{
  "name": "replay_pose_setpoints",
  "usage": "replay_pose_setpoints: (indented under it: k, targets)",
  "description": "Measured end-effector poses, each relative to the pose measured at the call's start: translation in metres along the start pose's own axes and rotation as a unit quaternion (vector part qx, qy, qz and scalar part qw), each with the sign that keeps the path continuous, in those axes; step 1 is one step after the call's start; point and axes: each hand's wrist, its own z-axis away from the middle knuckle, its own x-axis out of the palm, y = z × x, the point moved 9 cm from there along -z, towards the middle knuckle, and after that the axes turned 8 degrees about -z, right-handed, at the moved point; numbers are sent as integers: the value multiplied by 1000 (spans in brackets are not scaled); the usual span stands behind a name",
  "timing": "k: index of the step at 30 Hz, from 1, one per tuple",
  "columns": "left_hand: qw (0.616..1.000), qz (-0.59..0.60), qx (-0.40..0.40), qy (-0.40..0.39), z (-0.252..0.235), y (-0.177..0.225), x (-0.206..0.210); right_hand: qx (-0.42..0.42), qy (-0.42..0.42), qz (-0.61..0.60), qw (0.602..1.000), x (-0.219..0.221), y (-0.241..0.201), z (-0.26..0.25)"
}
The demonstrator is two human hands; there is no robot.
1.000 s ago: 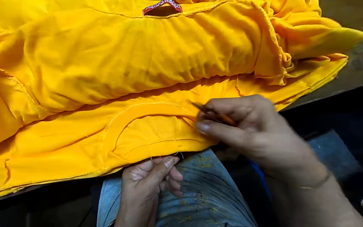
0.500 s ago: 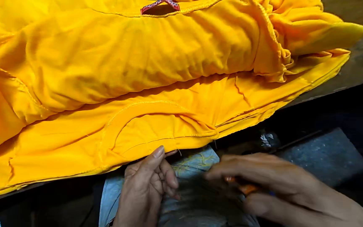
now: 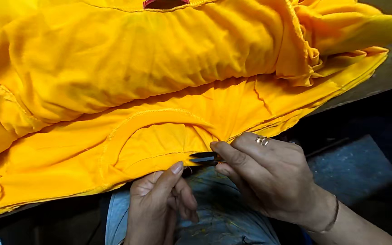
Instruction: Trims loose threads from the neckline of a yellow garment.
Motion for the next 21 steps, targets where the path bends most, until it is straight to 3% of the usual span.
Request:
replay_pose_setpoints:
  k: [21]
  targets:
    - [1000,6,2,4,4,1,-1,-17,-2,0,1000,5,-5,1]
